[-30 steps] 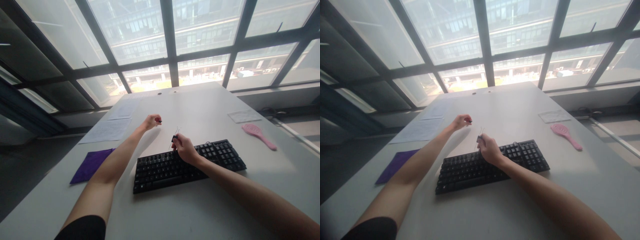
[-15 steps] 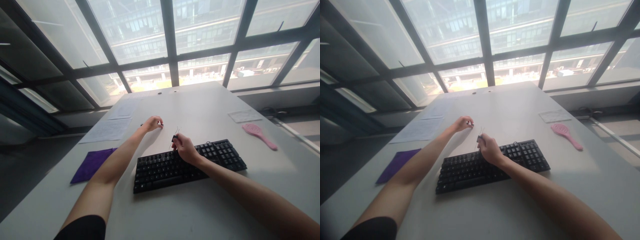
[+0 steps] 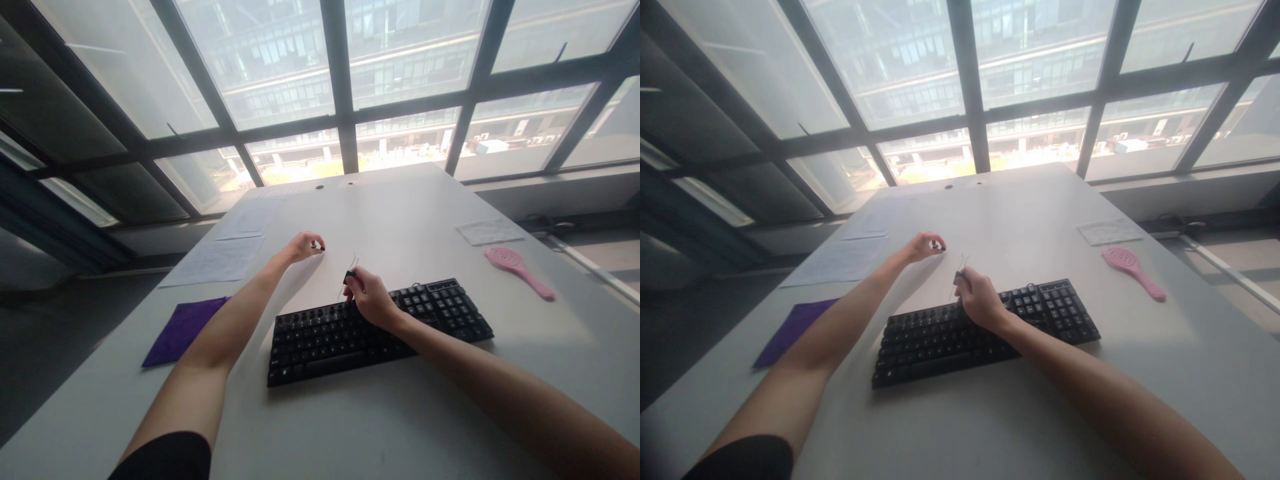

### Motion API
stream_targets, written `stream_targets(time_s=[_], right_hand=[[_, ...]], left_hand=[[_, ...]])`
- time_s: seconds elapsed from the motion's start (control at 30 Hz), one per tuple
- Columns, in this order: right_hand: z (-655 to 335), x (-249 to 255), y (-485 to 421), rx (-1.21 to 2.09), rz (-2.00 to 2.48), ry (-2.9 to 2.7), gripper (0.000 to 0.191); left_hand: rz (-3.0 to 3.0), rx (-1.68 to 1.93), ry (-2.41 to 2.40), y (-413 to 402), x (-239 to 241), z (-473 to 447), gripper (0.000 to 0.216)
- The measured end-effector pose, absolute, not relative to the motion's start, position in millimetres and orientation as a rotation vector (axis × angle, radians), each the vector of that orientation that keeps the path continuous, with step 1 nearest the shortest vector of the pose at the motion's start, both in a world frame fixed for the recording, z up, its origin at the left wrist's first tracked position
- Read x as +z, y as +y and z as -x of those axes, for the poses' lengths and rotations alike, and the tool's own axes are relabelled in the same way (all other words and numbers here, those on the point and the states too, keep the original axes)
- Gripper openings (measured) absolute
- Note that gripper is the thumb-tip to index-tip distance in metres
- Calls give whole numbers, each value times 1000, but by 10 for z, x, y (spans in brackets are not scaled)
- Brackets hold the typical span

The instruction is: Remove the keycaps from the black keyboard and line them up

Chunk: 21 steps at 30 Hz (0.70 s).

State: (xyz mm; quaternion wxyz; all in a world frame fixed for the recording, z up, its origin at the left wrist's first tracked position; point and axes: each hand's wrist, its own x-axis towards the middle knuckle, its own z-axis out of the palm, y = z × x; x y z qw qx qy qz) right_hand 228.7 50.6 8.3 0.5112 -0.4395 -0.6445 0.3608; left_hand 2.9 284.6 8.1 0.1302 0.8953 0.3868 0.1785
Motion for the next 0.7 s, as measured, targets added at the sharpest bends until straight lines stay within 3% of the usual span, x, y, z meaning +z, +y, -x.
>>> stream_targets(time_s=[0.7], right_hand=[[-2286, 90, 503, 861, 1065, -1556, 20]], left_hand=[[-2554, 635, 1298, 2839, 28, 26, 20]])
